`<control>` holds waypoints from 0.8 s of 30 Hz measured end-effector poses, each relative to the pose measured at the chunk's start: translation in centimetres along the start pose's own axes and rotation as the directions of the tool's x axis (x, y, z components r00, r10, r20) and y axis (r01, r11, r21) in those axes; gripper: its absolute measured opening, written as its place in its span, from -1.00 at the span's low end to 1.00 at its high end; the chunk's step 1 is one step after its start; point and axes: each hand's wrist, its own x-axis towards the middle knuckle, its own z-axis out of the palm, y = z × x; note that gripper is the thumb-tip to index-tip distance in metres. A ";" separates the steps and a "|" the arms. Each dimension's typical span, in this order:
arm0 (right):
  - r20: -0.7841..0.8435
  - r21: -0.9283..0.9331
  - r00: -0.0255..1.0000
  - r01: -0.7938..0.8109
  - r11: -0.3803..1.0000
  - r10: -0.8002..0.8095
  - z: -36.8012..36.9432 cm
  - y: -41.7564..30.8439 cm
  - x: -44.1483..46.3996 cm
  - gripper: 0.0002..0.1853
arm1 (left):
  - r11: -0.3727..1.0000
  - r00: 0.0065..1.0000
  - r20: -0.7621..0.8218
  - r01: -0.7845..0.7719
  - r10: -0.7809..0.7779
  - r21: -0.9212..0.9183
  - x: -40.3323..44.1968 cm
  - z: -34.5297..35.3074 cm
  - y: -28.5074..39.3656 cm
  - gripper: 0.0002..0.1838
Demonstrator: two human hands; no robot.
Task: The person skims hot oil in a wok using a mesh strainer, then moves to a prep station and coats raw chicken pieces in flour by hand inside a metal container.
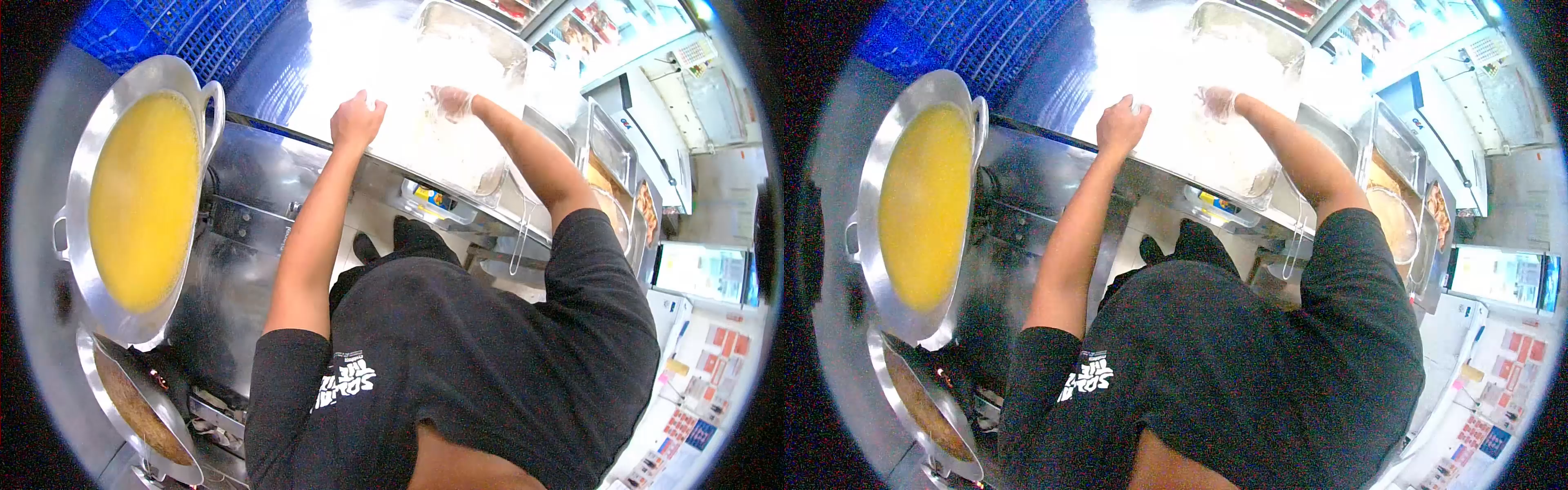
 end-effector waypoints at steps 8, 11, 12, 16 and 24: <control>0.314 -0.231 0.916 -0.181 0.956 0.250 -2.3 -4.9 -5.2 -0.80 | 0.999 0.997 -0.062 -0.036 0.037 0.003 0.3 0.9 -0.5 -0.53; 0.362 -0.238 0.872 -0.256 0.937 0.330 3.1 -8.5 -8.5 -0.80 | 0.999 0.999 -0.026 -0.033 0.033 0.001 0.4 0.6 -0.3 -0.52; 0.337 -0.253 0.868 -0.289 0.923 0.364 5.0 -9.7 -8.7 -0.80 | 0.999 0.999 -0.039 -0.033 0.033 0.003 0.3 0.7 -0.4 -0.52; 0.130 -0.303 0.861 -0.438 0.846 0.492 8.9 -10.3 -5.5 -0.78 | 0.997 0.990 -0.116 -0.083 0.082 0.001 0.2 1.2 -0.4 -0.56; 0.157 -0.372 0.805 -0.488 0.789 0.572 -0.5 -0.1 3.2 -0.68 | 0.997 0.991 -0.112 -0.073 0.073 0.000 0.3 1.0 -0.3 -0.57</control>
